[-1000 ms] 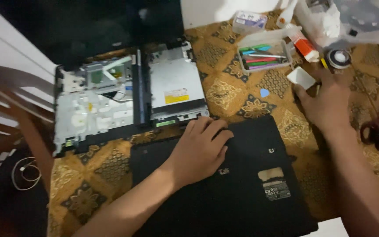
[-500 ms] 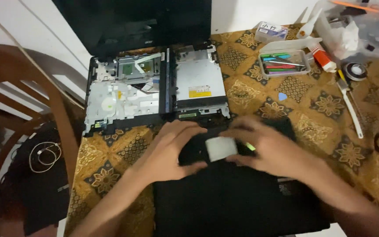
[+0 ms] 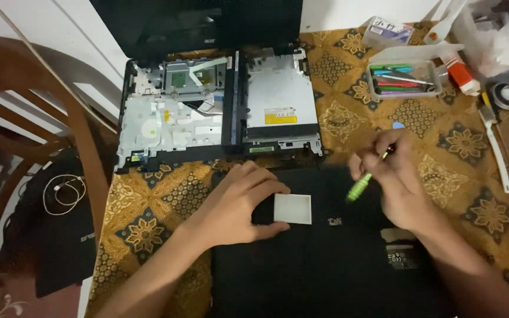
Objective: Disassembling a laptop to remove internal components, specifically extracting the hard drive using a screwdriver.
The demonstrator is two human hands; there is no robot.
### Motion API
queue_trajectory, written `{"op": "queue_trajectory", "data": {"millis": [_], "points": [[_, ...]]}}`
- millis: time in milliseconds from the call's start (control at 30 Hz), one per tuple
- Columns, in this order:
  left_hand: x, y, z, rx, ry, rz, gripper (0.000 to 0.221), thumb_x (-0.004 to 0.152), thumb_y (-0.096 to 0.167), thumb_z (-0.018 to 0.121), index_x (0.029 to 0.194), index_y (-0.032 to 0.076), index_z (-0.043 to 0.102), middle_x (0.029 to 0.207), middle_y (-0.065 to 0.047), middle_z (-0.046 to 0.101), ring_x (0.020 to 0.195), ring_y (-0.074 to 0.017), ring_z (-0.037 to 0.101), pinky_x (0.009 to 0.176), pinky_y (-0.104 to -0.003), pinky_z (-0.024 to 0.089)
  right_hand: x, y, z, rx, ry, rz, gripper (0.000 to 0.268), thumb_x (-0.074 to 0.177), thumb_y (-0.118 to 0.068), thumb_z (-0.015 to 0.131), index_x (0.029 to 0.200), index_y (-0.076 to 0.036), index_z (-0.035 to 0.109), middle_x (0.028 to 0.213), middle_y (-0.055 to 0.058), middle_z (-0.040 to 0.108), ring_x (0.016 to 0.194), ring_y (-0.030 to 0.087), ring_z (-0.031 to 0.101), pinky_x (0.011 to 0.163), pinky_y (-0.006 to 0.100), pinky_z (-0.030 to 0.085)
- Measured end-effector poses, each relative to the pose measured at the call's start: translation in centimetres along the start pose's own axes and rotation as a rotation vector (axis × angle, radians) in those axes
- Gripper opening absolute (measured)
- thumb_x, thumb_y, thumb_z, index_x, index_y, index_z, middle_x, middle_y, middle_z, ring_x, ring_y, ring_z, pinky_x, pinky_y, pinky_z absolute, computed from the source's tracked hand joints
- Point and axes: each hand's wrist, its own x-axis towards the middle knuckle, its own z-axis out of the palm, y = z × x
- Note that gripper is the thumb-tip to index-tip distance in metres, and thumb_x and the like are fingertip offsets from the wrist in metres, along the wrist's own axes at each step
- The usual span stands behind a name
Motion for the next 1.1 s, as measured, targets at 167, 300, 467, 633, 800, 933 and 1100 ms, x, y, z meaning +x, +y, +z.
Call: {"op": "queue_trajectory", "data": {"millis": [167,300,467,633,800,933,1100], "points": [[-0.3,-0.8,0.3,0.056,-0.026,0.078,0.055,0.087,0.046,0.079,0.123,0.008,0.065,0.116,-0.011,0.065,0.108,-0.0304,0.058,0.091,-0.044,0.044,-0.2,-4.7,0.8,-0.634,-0.271,-0.240,0.037,0.100,0.002,0.044,0.106,-0.019,0.014,0.084,0.006,0.048,0.072,0.019,0.051,0.073,0.034,0.043],[-0.2,-1.0,0.3,0.044,-0.050,0.057,0.053,0.086,0.046,0.080,0.121,0.009,0.066,0.114,-0.010,0.065,0.106,-0.0292,0.058,0.092,-0.044,0.043,-1.3,-4.3,0.7,-0.639,-0.310,-0.266,0.037,0.103,0.001,0.039,0.096,-0.021,0.009,0.086,0.007,0.054,0.061,0.014,0.055,0.068,0.026,0.040],[-0.3,-1.1,0.4,0.055,-0.067,0.023,0.055,0.085,0.048,0.080,0.123,0.010,0.067,0.116,-0.010,0.064,0.109,-0.0291,0.058,0.091,-0.044,0.044,-1.7,-3.9,1.0,-0.584,-0.302,-0.266,0.037,0.103,-0.001,0.042,0.097,-0.020,0.010,0.086,0.009,0.050,0.062,0.015,0.047,0.060,0.026,0.037],[-0.4,-1.1,0.6,0.056,-0.055,0.028,0.055,0.085,0.050,0.080,0.123,0.011,0.068,0.115,-0.010,0.063,0.109,-0.0291,0.057,0.090,-0.043,0.044,-2.1,-4.2,1.4,-0.686,-0.283,-0.324,0.041,0.101,-0.001,0.046,0.098,-0.019,0.010,0.083,0.007,0.051,0.064,0.012,0.053,0.060,0.024,0.034],[-0.4,-1.1,0.6,0.087,-0.063,0.037,0.057,0.085,0.050,0.080,0.124,0.011,0.066,0.117,-0.011,0.063,0.109,-0.0290,0.057,0.089,-0.043,0.043,-2.5,-4.0,1.2,-0.557,-0.233,-0.212,0.042,0.100,-0.006,0.051,0.091,-0.016,0.010,0.079,0.007,0.053,0.062,0.013,0.050,0.054,0.024,0.032],[-0.4,-1.1,0.5,0.067,-0.049,0.039,0.056,0.085,0.048,0.081,0.124,0.010,0.066,0.116,-0.011,0.063,0.109,-0.0291,0.058,0.091,-0.044,0.044,-2.5,-4.0,1.2,-0.636,-0.235,-0.257,0.044,0.100,-0.003,0.052,0.092,-0.015,0.011,0.080,0.006,0.052,0.063,0.011,0.054,0.053,0.022,0.033],[-0.4,-1.1,0.5,0.073,-0.055,0.038,0.056,0.085,0.048,0.081,0.124,0.011,0.066,0.117,-0.010,0.063,0.110,-0.0294,0.057,0.092,-0.045,0.044,-2.4,-4.0,1.5,-0.697,-0.211,-0.262,0.043,0.098,-0.001,0.055,0.088,-0.012,0.015,0.076,0.008,0.056,0.061,0.010,0.060,0.051,0.023,0.033]]}}
